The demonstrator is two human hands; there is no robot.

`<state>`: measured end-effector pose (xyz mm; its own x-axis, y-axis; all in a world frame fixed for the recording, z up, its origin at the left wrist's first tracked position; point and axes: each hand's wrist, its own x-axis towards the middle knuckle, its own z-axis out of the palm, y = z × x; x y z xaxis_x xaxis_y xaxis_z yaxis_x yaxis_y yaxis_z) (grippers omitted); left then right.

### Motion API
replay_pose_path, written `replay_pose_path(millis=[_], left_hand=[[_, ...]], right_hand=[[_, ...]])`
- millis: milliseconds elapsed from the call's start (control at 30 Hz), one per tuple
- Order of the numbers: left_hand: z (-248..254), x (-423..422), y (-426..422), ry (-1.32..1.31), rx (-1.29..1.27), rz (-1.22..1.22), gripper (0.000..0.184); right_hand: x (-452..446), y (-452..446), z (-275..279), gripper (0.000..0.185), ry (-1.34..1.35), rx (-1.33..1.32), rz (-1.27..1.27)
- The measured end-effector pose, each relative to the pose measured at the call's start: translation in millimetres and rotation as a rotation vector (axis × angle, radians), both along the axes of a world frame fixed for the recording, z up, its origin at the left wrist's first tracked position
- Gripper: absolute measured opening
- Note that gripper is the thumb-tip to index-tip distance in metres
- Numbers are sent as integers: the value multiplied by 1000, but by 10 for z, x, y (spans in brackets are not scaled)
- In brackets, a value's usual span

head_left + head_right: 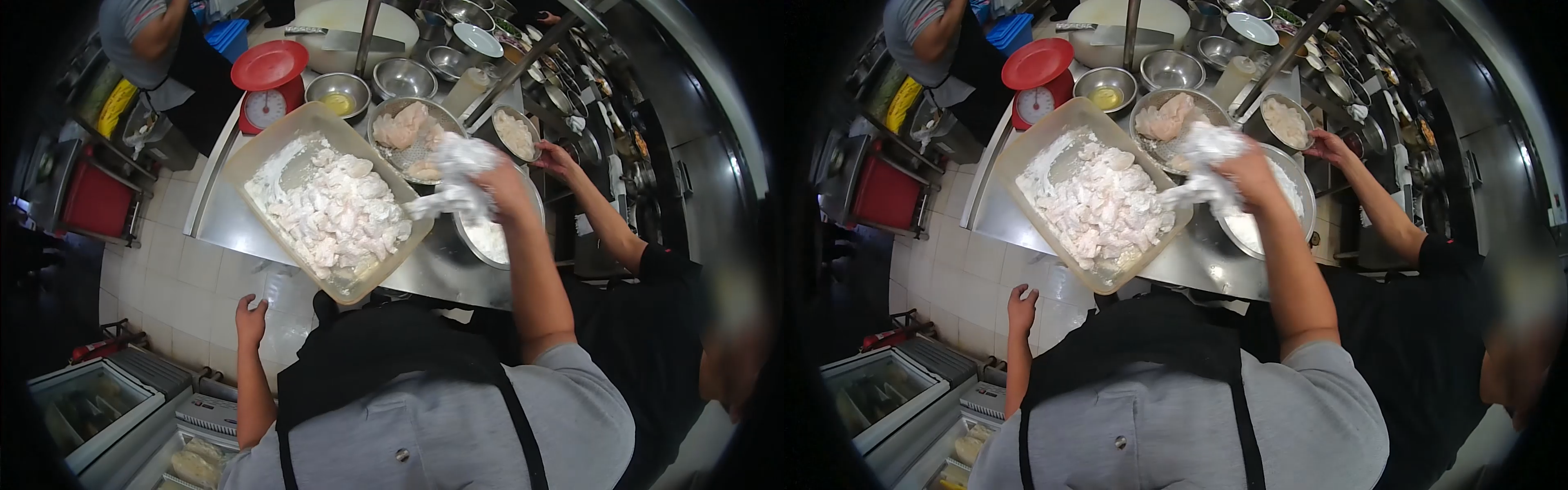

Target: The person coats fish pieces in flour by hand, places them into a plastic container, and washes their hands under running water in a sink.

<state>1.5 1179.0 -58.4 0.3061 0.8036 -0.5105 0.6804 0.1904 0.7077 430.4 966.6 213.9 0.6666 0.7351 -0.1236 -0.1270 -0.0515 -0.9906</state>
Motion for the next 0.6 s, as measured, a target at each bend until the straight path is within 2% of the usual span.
replay_pose_path(millis=[67, 167, 233, 267, 333, 400, 467, 533, 600], left_hand=[[-43, 72, 37, -56, 54, -20, 47], [185, 184, 21, -1, 52, -74, 46], [-138, 42, 68, -10, 71, -82, 46], [-299, -44, 89, -22, 89, -79, 46], [-394, -148, 64, -32, 62, -91, 46], [-388, -232, 23, 30, 54, -39, 46], [-429, -301, -6, 46, 31, -41, 47], [-434, -286, 6, 63, 11, -37, 47], [-383, -254, 30, 69, -18, -69, 47]], right_hand=[[-74, 384, -414, 41, -109, -124, 55], [-395, 700, -311, 42, -112, -181, 175], [-366, 666, -277, 42, -459, -465, 185], [-294, 555, -194, 42, -459, -483, 168], [-11, 152, 57, 42, -400, -710, 188], [675, -503, -636, 36, -1088, -1072, -35], [946, -1032, -783, 29, -899, -1401, -19], [717, -1188, -796, 29, -906, -1509, 19], [659, -1273, -999, 33, -896, -1485, -2]])
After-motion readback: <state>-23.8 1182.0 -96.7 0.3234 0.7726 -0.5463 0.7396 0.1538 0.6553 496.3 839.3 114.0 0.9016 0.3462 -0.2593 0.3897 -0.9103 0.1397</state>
